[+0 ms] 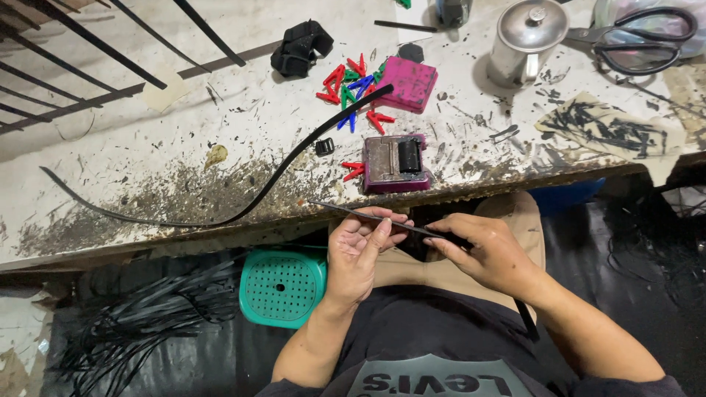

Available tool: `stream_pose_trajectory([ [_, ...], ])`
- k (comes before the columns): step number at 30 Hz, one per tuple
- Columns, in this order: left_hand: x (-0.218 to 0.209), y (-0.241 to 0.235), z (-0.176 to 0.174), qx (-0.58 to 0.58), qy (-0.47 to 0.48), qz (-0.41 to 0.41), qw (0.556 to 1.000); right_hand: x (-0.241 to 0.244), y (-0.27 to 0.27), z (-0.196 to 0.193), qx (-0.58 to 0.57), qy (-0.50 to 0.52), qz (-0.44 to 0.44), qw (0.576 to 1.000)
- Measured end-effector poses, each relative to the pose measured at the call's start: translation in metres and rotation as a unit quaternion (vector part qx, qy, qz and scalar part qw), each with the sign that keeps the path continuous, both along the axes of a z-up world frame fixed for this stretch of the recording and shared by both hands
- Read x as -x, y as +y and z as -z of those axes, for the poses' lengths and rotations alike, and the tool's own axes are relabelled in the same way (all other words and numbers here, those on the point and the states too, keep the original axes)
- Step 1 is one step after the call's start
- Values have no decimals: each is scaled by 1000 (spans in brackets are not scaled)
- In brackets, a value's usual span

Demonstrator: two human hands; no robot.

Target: Applying dye to the edges of leather strips using a roller applicator and a manual applicator tool on a workbench.

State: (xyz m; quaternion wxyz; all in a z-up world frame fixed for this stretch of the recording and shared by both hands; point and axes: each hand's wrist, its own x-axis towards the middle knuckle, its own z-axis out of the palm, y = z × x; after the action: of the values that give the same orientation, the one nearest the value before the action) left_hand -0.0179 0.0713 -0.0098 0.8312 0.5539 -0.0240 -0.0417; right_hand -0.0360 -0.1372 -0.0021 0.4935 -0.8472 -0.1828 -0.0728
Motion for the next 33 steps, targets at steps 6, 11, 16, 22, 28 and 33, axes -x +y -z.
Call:
stream_pose_trajectory([
  [6,-6,14,8,9,10,-25,1000,-5,3,-6,-71,50,-18,996],
  [11,-18,30,24,15,-7,-67,998,-12,-2,-10,-99,85,-19,991],
  [16,-24,34,24,18,-26,-85,996,-23,-13,2,-107,105,-17,988],
  [22,-31,51,48,8,-21,-119,993,-31,-22,-2,-90,144,-23,985],
  [28,-33,59,53,10,-20,-133,991,-35,-28,-6,-83,180,-30,980],
  [33,-33,58,47,13,-26,-135,990,-37,-31,-2,-77,196,-36,977],
])
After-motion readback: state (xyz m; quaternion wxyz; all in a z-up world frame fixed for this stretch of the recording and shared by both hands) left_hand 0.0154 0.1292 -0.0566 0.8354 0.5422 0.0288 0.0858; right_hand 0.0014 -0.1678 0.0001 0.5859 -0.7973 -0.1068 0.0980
